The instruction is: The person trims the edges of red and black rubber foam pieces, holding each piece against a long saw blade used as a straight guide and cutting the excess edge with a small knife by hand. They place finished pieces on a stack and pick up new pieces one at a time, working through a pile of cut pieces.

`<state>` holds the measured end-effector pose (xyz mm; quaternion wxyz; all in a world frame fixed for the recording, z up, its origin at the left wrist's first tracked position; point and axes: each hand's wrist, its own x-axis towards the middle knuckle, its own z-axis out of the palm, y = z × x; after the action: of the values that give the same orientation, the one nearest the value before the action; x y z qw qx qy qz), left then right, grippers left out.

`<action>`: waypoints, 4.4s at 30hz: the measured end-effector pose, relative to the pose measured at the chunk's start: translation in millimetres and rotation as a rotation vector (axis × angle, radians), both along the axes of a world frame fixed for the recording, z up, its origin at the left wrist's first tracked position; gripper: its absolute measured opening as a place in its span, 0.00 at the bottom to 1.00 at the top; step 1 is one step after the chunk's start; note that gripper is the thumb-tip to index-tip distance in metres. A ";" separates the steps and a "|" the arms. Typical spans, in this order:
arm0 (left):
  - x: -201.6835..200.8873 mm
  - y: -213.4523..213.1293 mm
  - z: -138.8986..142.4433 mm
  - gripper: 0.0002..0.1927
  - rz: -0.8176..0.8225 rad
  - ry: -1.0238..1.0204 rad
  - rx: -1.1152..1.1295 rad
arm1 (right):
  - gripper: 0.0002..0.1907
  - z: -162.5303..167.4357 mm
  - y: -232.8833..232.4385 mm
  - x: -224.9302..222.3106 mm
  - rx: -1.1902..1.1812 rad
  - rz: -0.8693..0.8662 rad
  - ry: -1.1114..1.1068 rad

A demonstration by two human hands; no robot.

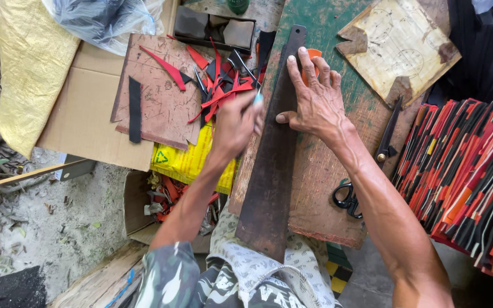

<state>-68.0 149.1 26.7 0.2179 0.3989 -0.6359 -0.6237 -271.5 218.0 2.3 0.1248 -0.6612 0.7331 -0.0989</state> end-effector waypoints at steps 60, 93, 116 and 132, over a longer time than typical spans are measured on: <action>158.9 142.0 -25.3 0.21 0.141 -0.229 0.292 | 0.32 -35.9 45.3 22.8 -0.447 -0.343 -0.308; 223.1 54.4 -79.9 0.16 0.282 0.008 0.308 | 0.27 -22.3 -11.9 -29.1 -0.482 -0.585 -0.736; 201.6 74.6 -71.4 0.13 0.181 -0.295 0.250 | 0.20 -4.7 -203.7 -163.1 -0.793 -0.416 -0.692; 237.0 74.8 -123.3 0.11 0.104 -0.348 0.109 | 0.40 -15.9 -72.0 -247.3 -0.458 -0.694 -0.049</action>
<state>169.0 223.9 -96.5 0.1147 0.5443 -0.6077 -0.5668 -518.8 146.0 -13.6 -0.0490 -0.3831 0.8682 -0.3114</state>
